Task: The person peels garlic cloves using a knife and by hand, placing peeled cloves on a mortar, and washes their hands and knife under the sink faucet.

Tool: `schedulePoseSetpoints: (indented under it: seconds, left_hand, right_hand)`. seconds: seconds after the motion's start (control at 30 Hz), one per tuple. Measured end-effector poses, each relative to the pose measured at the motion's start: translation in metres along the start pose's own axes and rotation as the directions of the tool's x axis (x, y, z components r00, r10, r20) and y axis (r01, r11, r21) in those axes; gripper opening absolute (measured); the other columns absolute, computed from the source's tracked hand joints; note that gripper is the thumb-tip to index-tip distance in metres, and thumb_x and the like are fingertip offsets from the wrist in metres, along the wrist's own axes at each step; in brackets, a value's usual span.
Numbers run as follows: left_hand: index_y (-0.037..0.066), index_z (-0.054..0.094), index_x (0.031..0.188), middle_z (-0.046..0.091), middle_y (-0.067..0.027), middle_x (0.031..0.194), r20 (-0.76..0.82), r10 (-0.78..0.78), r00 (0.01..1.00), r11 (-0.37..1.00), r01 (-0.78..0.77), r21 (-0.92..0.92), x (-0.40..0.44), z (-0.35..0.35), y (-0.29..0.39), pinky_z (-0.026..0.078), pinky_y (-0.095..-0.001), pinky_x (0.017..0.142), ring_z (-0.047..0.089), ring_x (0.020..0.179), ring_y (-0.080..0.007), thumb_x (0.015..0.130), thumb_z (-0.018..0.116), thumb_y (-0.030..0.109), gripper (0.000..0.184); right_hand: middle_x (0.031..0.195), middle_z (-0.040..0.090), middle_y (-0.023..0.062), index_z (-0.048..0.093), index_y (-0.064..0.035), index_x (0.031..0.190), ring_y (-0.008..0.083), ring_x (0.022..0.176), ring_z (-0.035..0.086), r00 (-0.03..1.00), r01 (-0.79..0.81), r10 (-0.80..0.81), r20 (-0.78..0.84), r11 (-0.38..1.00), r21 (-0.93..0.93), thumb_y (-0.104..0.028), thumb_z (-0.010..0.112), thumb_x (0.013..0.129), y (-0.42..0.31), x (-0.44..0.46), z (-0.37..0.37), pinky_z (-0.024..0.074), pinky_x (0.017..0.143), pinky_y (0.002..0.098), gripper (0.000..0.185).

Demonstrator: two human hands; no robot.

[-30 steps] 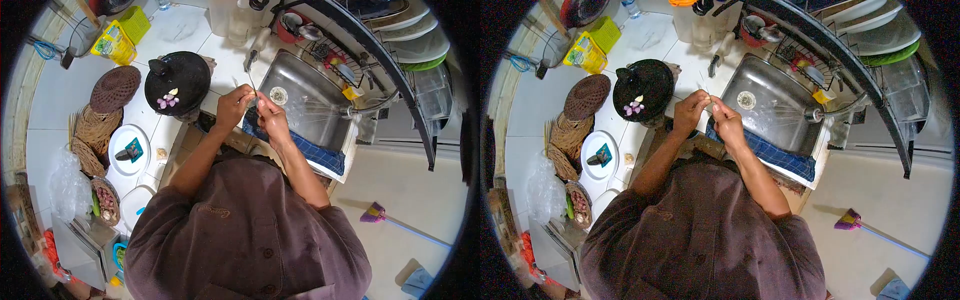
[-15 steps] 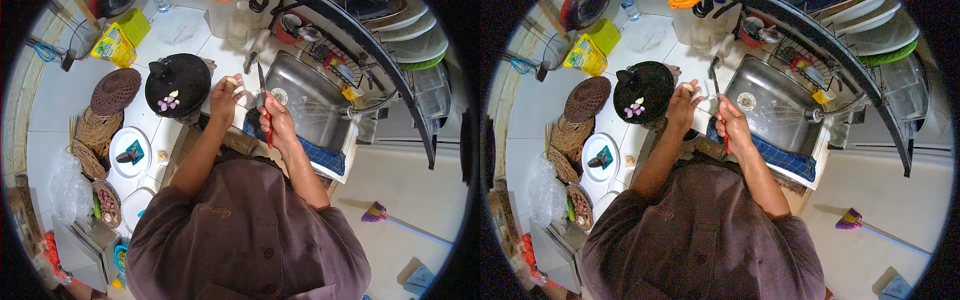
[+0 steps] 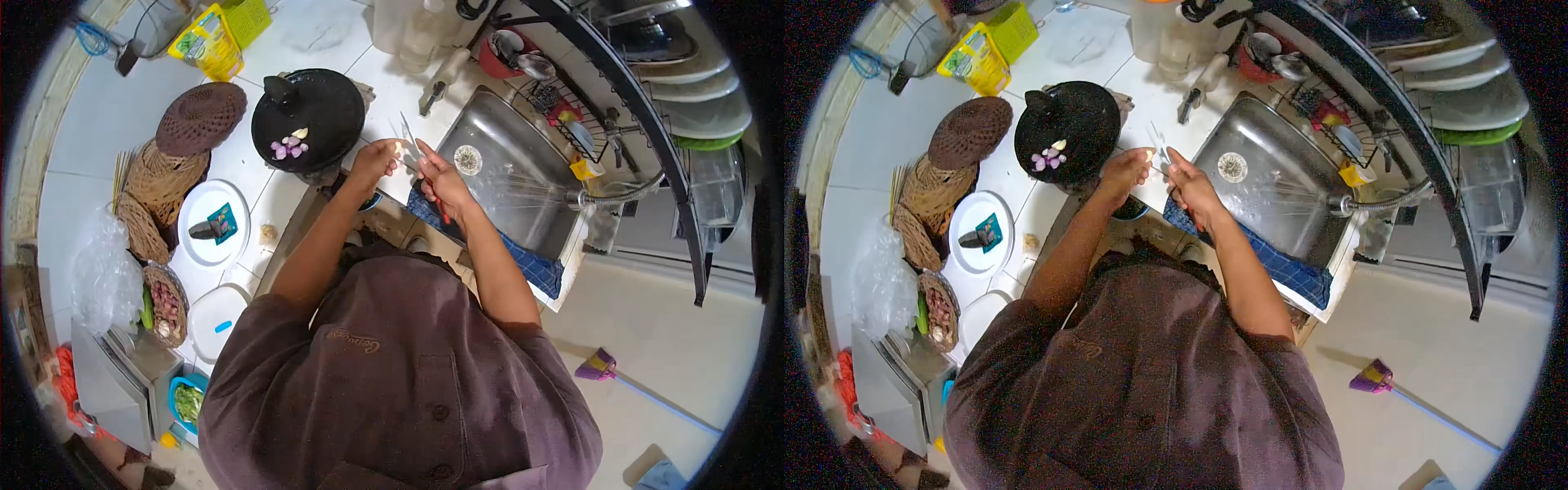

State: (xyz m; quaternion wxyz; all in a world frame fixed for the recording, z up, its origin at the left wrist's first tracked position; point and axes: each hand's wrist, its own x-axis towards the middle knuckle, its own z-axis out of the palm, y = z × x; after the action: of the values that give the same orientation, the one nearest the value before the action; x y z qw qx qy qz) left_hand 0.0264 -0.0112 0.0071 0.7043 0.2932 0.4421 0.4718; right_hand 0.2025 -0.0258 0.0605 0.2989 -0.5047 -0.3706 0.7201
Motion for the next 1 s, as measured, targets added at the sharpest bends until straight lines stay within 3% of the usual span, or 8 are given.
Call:
schedulePoseSetpoints:
  seconds: [0.17, 0.33, 0.63, 1.0]
  left_hand:
    - [0.001, 0.061, 0.1, 0.057, 0.0005, 0.073, 0.064, 0.074, 0.995, 0.977, -0.085, 0.193, -0.006, -0.003, 0.007, 0.041, -0.021, 0.058, 0.049, 0.063, -0.0067, 0.09, 0.058, 0.021, 0.023]
    - [0.002, 0.061, 0.091, 0.059, -0.001, 0.075, 0.167, 0.094, 0.981, 0.961, -0.133, 0.241, 0.0, -0.01, 0.005, 0.042, -0.0219, 0.059, 0.052, 0.064, -0.0077, 0.088, 0.058, 0.018, 0.016]
    - [-0.001, 0.061, 0.092, 0.061, -0.0032, 0.078, 0.154, 0.104, 0.982, 0.966, -0.137, 0.218, -0.001, -0.008, 0.011, 0.045, -0.0223, 0.063, 0.055, 0.066, -0.0085, 0.087, 0.057, 0.016, 0.018]
    - [0.0, 0.057, 0.097, 0.06, -0.0048, 0.084, 0.154, 0.112, 0.982, 0.986, -0.129, 0.107, 0.004, -0.01, 0.001, 0.05, -0.0256, 0.069, 0.058, 0.074, -0.012, 0.088, 0.057, 0.016, 0.018]
  right_hand:
    - [0.072, 0.042, -0.0037, 0.039, -0.0152, 0.139, 0.0044, 0.05, 0.034, 0.998, 0.062, -0.056, 0.037, 0.983, -0.172, -0.022, 0.051, 0.095, -0.009, -0.01, 0.003, 0.029, 0.043, 0.0191, 0.046]
    - [0.069, 0.039, -0.0064, 0.045, -0.0187, 0.136, 0.0053, 0.058, 0.034, 0.994, 0.096, -0.076, 0.078, 0.951, -0.295, -0.024, 0.055, 0.092, -0.018, -0.018, 0.006, 0.0314, 0.053, 0.0204, 0.045]
    - [0.068, 0.042, -0.0069, 0.051, -0.0218, 0.131, 0.0055, 0.059, 0.036, 0.996, 0.088, -0.081, 0.034, 0.944, -0.319, -0.023, 0.058, 0.09, -0.011, -0.015, 0.007, 0.0323, 0.053, 0.0208, 0.042]
    - [0.064, 0.043, -0.0095, 0.051, -0.0166, 0.131, 0.0035, 0.054, 0.033, 0.998, 0.05, -0.06, -0.036, 0.973, -0.224, -0.023, 0.057, 0.091, -0.01, -0.016, 0.018, 0.0297, 0.049, 0.0201, 0.04]
